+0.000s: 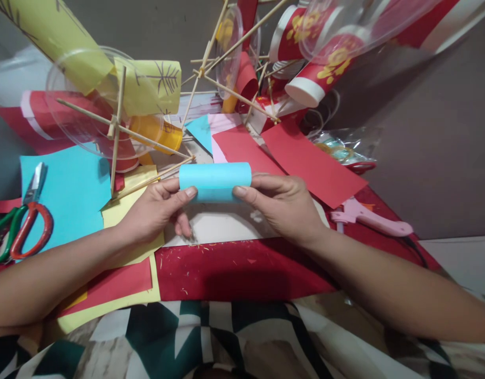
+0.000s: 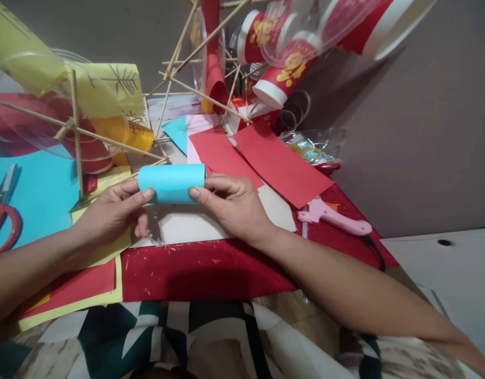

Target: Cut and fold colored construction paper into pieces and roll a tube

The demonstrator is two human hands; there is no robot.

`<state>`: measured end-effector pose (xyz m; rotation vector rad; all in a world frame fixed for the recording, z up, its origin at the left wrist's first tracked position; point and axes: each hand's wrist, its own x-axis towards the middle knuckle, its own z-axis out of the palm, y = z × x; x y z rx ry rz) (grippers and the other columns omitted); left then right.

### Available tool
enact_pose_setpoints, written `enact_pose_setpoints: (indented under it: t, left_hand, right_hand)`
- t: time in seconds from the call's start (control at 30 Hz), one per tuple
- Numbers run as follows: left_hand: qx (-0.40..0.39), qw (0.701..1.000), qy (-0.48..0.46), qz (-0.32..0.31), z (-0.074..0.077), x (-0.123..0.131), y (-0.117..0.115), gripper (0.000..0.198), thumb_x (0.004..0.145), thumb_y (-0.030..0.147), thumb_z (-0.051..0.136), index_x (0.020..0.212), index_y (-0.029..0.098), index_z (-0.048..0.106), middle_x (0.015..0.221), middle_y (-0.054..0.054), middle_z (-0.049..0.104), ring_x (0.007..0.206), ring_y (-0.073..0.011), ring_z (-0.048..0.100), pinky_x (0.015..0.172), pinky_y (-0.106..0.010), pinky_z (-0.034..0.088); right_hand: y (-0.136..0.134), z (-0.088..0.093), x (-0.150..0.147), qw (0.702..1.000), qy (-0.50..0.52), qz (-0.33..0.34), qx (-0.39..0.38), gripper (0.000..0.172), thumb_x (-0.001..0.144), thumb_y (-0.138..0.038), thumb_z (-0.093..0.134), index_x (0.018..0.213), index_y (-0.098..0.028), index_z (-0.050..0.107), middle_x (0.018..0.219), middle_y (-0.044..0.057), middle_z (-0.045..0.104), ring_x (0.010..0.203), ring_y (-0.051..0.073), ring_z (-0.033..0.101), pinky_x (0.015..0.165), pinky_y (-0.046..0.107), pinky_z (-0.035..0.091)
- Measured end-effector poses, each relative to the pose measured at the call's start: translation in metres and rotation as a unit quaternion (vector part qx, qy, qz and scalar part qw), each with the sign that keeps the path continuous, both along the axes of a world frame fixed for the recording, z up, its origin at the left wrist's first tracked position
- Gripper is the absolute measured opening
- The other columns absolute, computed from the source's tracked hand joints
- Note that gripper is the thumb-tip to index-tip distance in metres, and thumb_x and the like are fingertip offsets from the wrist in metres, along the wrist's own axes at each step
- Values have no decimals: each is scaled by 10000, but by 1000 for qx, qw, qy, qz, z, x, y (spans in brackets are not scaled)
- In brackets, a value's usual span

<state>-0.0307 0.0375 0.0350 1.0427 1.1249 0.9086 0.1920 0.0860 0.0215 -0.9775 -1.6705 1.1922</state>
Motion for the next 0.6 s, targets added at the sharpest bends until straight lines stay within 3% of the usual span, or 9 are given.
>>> enact_pose_setpoints:
  t: [0.17,0.27,0.33,0.4,0.5,0.57,0.6]
  left_hand:
    - [52,998,14,25,1,4,-5,238,909,376,671,1017,168,716,520,1,681,444,-115,631,491,-191,525]
    - [165,981,89,58,1,5,-13,200,921,355,651,857,176,717,642,-30,742,539,-135,667,563,-235,561]
    - [270,946,169,66,0,2,-17,199,935,313,619,823,194,733,763,-52,775,668,-161,708,656,-270,579]
    - [368,897,244,32,-1,-5,-19,170,913,262,615,823,219,753,812,-64,777,766,-194,722,729,-305,578]
    - [438,841,316,-37,-1,-17,-16,122,818,199,653,763,238,755,737,-83,744,729,-231,702,722,-351,569]
    - [443,835,319,-72,-3,-24,-12,94,782,206,672,730,236,745,741,-96,735,693,-237,683,715,-374,570]
    - [426,851,301,-65,-6,-26,-10,73,770,223,686,722,232,740,771,-101,742,700,-236,681,732,-379,572]
  right_hand:
    - [-3,-2,1,997,-10,-10,78,98,811,-321,750,755,-252,792,757,28,726,700,183,641,645,317,517]
    - [-2,0,1,995,-1,-3,96,63,796,-282,760,747,-257,791,784,32,739,723,189,660,668,324,532]
    - [-2,2,0,995,3,5,97,79,773,-288,781,701,-255,780,778,36,736,731,194,661,676,330,539]
    - [-2,3,0,996,19,21,85,86,748,-294,801,678,-251,772,769,34,736,734,199,663,685,336,546]
    - [-1,3,2,996,47,63,30,27,734,-260,796,723,-243,777,701,10,722,686,189,656,665,329,547]
    - [2,-1,4,992,64,108,-17,34,735,-209,769,704,-218,759,640,-1,694,624,164,633,627,299,534]
    - [4,-3,4,987,84,133,-41,57,738,-193,748,682,-203,741,629,1,686,604,155,627,609,286,528]
